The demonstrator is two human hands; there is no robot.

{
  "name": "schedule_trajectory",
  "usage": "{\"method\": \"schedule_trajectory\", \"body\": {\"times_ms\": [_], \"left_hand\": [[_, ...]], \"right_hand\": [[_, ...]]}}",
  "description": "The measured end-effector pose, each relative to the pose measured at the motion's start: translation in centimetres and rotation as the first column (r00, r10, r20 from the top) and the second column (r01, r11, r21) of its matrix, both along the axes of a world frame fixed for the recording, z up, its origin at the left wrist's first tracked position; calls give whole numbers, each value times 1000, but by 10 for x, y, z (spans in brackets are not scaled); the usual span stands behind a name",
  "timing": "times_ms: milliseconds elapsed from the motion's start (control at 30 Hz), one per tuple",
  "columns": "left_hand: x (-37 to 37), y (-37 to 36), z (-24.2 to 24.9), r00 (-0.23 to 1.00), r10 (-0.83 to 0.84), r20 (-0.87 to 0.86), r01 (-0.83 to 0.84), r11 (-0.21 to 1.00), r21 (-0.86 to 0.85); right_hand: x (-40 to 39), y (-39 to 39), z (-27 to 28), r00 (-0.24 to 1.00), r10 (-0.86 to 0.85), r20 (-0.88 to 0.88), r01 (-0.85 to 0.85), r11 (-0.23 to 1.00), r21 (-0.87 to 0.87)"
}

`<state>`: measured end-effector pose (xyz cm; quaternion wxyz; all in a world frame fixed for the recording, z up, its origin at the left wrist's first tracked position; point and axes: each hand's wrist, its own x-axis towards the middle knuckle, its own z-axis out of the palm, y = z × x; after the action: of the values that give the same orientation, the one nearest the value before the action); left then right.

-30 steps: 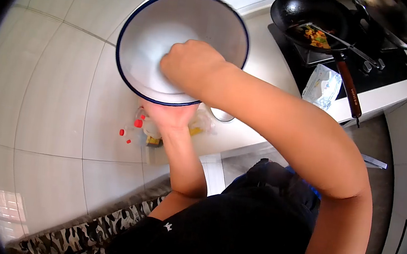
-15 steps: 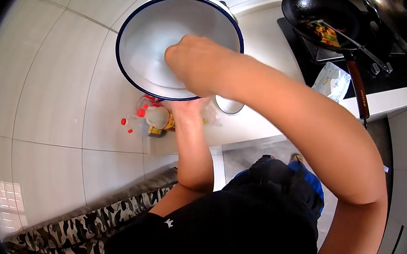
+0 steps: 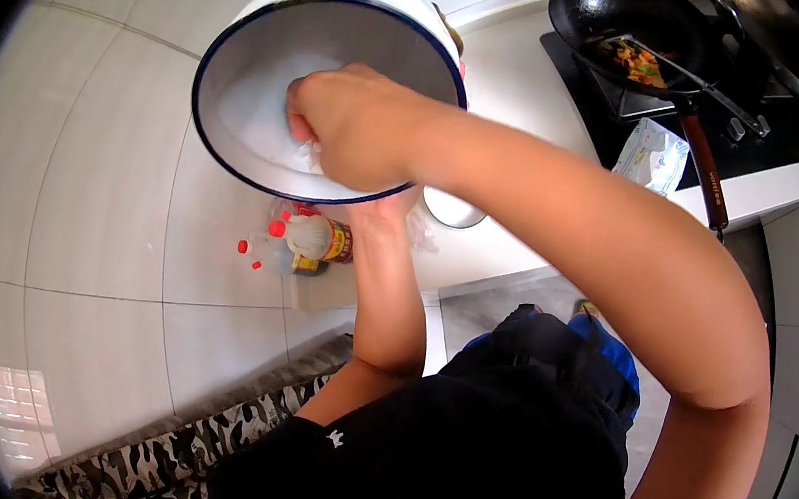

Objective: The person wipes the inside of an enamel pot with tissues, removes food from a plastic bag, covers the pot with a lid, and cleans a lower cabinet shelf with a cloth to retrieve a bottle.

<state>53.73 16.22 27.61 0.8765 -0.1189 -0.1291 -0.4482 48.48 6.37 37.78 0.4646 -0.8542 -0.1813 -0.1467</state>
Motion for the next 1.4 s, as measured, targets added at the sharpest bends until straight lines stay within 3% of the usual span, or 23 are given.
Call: {"method": "schedule_trajectory", "body": {"times_ms": [100, 133, 233, 333, 433, 600, 733, 833, 900, 967, 1067, 1167, 1233, 1300, 1400], "left_hand": [[-7, -5, 7, 994, 112, 15, -113, 976, 184], [-9, -5, 9, 991, 131, 16, -132, 968, 214], [-11, -9, 11, 986, 164, 29, -166, 951, 262], [-13, -10, 14, 983, 181, 34, -183, 941, 285], [-13, -13, 14, 979, 201, 36, -203, 935, 290], [-14, -16, 15, 978, 205, 44, -209, 934, 291], [-15, -18, 14, 977, 208, 42, -211, 931, 297], [-17, -19, 12, 977, 208, 43, -211, 931, 299], [-18, -21, 11, 977, 209, 46, -213, 929, 302], [-20, -21, 12, 977, 207, 48, -211, 930, 301], [-21, -20, 11, 977, 211, 45, -214, 929, 300], [-21, -22, 10, 978, 203, 53, -210, 932, 296], [-21, -22, 9, 979, 199, 50, -205, 933, 296], [-22, -22, 9, 980, 193, 55, -200, 935, 293], [-23, -25, 8, 981, 187, 59, -196, 936, 292]], "right_hand": [[-4, 14, 1, 991, -125, -41, 129, 984, 127], [0, 19, -5, 981, -188, 45, 179, 971, 158], [5, 27, -2, 967, -255, -12, 248, 929, 276], [3, 25, -3, 983, -177, -53, 184, 902, 392], [5, 14, -4, 990, 86, -115, -21, 879, 477], [-6, 2, 10, 960, 188, -205, -72, 880, 470], [-16, -5, 17, 954, 261, -146, -167, 871, 462], [-13, -1, 13, 976, 216, -21, -197, 923, 331], [-14, 8, 13, 967, 2, 257, -23, 997, 77], [-13, 12, 12, 963, -46, 264, 59, 997, -42], [-26, 9, 15, 970, -107, 217, 184, 909, -374], [-30, 7, 14, 942, -93, 324, 238, 865, -442], [-25, 4, 8, 890, -122, 439, 226, 955, -194], [-7, 18, 9, 898, -213, 385, 198, 977, 79], [-9, 14, 11, 996, -82, 23, 63, 895, 441]]}}
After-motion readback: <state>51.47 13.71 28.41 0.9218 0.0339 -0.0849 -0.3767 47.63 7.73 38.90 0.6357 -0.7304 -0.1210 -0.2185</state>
